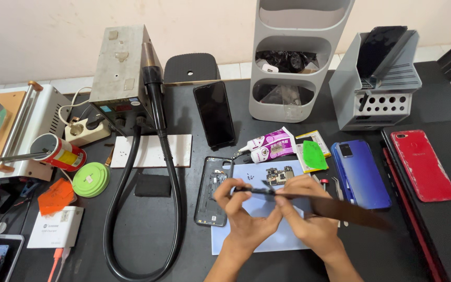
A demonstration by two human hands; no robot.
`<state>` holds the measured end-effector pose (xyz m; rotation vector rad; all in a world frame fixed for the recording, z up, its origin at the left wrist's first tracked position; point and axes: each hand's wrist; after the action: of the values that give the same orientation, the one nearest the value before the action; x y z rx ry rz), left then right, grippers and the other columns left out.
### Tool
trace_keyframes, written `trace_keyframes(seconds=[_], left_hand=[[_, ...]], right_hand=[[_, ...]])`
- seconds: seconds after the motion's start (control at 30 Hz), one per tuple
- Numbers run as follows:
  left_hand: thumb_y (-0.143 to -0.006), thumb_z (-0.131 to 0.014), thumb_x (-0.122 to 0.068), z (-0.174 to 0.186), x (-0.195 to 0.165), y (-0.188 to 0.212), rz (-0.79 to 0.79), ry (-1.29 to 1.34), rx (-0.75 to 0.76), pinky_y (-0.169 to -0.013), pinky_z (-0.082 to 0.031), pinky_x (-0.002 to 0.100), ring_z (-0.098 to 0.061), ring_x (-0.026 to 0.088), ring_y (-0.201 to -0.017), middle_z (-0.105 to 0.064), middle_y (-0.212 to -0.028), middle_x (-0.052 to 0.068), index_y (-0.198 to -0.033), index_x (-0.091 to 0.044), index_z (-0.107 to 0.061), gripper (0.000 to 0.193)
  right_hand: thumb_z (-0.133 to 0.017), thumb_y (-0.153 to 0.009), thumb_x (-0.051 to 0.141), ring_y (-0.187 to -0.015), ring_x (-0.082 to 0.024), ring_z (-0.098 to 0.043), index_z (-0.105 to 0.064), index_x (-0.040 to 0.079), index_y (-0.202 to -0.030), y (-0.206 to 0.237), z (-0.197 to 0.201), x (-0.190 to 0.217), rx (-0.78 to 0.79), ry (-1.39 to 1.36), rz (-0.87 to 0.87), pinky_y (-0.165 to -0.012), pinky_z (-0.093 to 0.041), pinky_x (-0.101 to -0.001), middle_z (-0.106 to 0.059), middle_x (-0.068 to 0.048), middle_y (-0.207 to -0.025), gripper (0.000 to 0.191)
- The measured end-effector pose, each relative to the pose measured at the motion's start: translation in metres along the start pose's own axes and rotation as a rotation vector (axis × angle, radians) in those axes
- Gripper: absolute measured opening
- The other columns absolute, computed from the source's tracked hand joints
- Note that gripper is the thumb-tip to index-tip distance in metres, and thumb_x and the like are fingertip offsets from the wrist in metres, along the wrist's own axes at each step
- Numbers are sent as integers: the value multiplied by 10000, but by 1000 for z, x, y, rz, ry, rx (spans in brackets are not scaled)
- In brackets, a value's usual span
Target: The person removes a protective film from a smartphone screen and compares it with another screen. They then use a metal tool to scrape adhesive residue from the back of a screen assembly.
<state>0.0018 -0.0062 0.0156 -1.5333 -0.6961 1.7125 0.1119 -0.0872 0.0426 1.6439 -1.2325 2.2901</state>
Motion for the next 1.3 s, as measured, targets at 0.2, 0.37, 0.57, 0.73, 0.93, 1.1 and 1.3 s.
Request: trace_keyframes(seconds=[0.2,0.37,0.57,0.73,0.93,1.1,1.3], left_hand=[[-726,-915,-134,-15,-3,-3,596,287,222,-964,-504,363,-607,245,-1081,-557,-1194,104,-1398,-47,-332,894],[-709,-898,-152,-18,-8,2,798,114,292,-888,-517,371,-602,247,-1017,-555,-1116,114,-1291,-43,-450,742],[-753,-893,-86,-15,-3,8,321,27,139,-909,-497,403,-558,306,-1050,-497,-1153,163,-1221,-45,-461,638],[-795,-874,-82,-7,6,14,62,45,75,-865,-509,401,-543,310,-1049,-452,-1219,204,-1214,-91,-370,655],[-772,-879,-83,-7,9,18,-66,8,66,-872,-512,418,-545,335,-1079,-452,-1220,215,-1209,-108,-363,677],[-757,-890,-102,-6,10,17,-135,-32,39,-853,-483,399,-534,309,-1061,-449,-1187,186,-1189,-126,-371,676],[-758,-896,-106,-6,10,16,-129,-31,48,-842,-486,389,-533,305,-1057,-448,-1178,183,-1189,-124,-373,678]], right_hand=[[-789,-842,1,-720,-116,-670,-720,-24,-935,-3,2,-11,-248,178,-176,-695,-532,-257,-733,-57,-863,118],[-775,-884,30,-617,-120,-657,-715,-29,-822,-9,2,-24,-175,37,-410,-623,-520,-257,-709,-55,-715,104],[-751,-888,18,-740,-123,-691,-743,-17,-910,-3,7,-18,-161,-54,-346,-712,-551,-247,-748,-58,-828,43],[-719,-882,-68,-990,-168,-693,-704,-31,-1038,7,2,-14,-111,-181,-188,-879,-571,-278,-730,-121,-1055,161],[-728,-855,-104,-1043,-205,-709,-700,-31,-1051,14,9,-11,-24,-78,-94,-896,-591,-302,-714,-150,-1125,211],[-702,-874,-125,-1050,-231,-697,-698,-46,-1071,19,5,-14,-86,-209,-96,-892,-597,-314,-695,-155,-1092,212],[-706,-888,-120,-1034,-227,-711,-706,-39,-1074,20,4,-18,-87,-242,-69,-857,-609,-296,-707,-150,-1087,203]])
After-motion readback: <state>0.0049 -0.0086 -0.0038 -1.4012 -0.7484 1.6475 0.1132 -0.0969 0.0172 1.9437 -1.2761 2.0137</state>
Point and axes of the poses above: each hand's wrist, its own y-axis away from the middle knuckle, its own z-axis out of the back of the hand, x = y × z
